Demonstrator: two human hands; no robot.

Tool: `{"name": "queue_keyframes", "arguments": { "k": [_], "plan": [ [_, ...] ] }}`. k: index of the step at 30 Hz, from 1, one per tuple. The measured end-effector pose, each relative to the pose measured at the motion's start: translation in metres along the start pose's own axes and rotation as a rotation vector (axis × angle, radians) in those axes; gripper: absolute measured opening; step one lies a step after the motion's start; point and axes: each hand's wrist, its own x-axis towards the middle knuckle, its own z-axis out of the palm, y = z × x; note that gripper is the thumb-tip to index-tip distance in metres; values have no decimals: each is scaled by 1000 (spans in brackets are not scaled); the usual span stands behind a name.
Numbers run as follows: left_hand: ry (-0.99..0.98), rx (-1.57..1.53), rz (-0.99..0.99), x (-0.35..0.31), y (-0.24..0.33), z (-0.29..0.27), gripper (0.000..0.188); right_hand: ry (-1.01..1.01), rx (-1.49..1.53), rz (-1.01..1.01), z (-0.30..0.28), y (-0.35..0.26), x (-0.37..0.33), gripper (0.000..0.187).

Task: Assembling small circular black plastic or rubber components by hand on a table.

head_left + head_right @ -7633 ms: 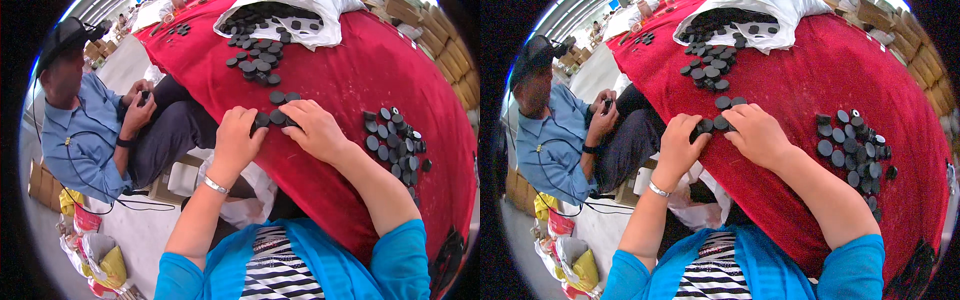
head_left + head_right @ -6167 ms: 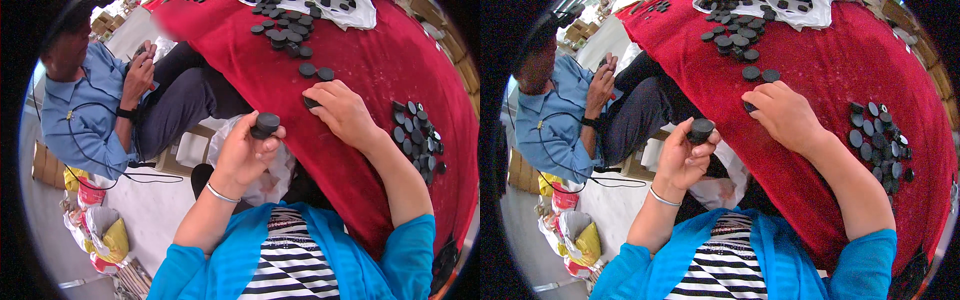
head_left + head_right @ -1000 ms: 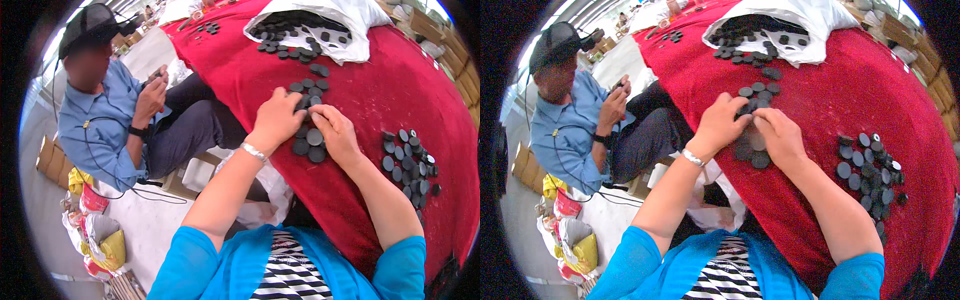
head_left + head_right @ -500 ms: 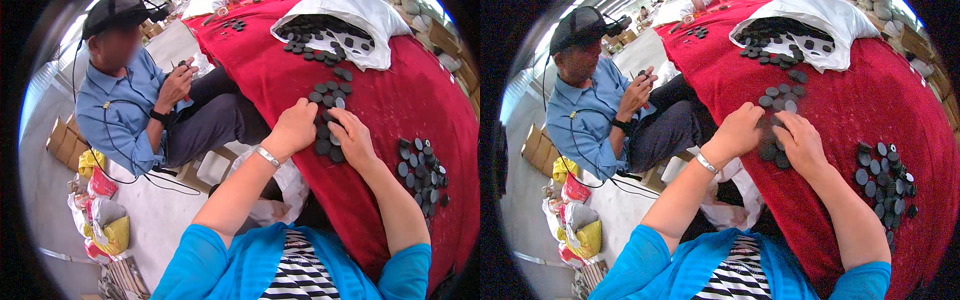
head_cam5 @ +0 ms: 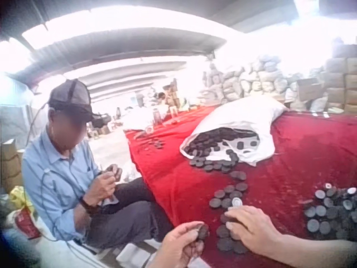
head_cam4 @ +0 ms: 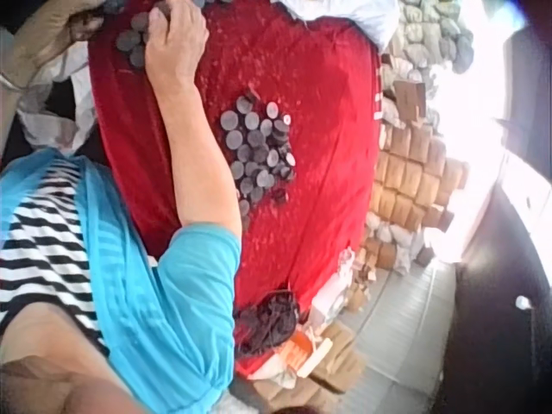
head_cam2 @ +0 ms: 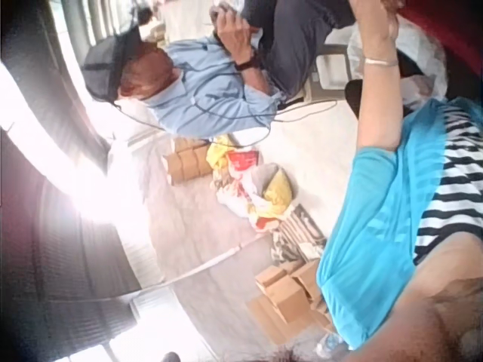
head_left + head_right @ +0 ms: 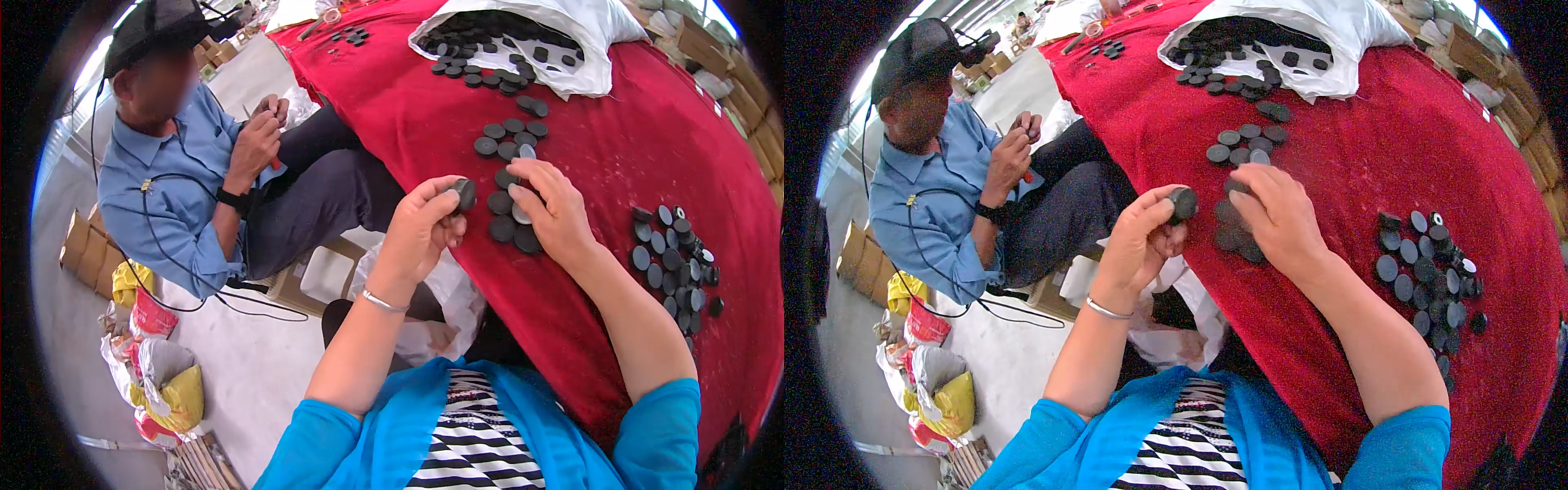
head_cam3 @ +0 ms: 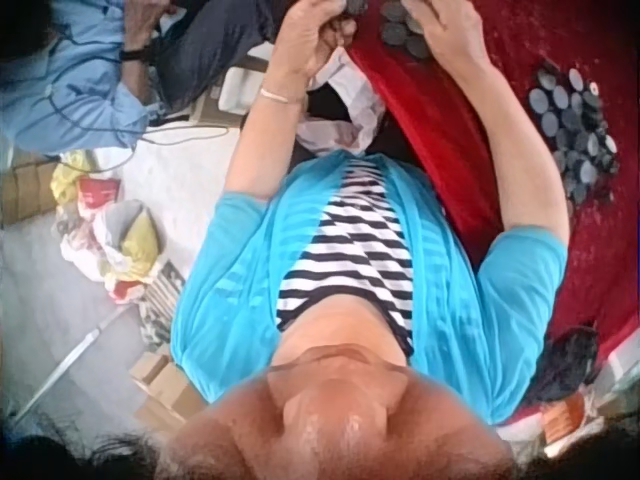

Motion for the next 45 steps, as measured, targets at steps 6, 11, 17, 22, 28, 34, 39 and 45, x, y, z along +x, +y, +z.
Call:
{"name": "queue_keyframes", "arguments": {
  "k": [6,11,17,22,28,34,39,45],
  "plan": [
    [-92,-175,-66,-15,-7,4,21,-75,-53,-235,-3,-30,-6,39],
    [-49,-141,-84,-24,-10,20,26,-128,-12,-240,-3,-36,-8,38],
    [-48,-105,-66,-26,-8,21,24,-169,57,-233,-6,-40,-7,24],
    [-58,-172,-115,-28,-9,19,25,-159,64,-249,-4,-40,-7,22],
    [-99,-66,-92,-33,-8,23,28,-189,37,-253,-6,-40,-7,27],
    [-74,-245,-124,-31,-10,11,31,-179,6,-286,-6,-43,-7,36],
    [-94,-264,-115,-36,-7,14,28,-199,-12,-299,-6,-45,-6,35],
    [-11,250,-141,-48,-4,-22,23,-57,-100,-323,-10,-36,-2,24]
  ]
}}
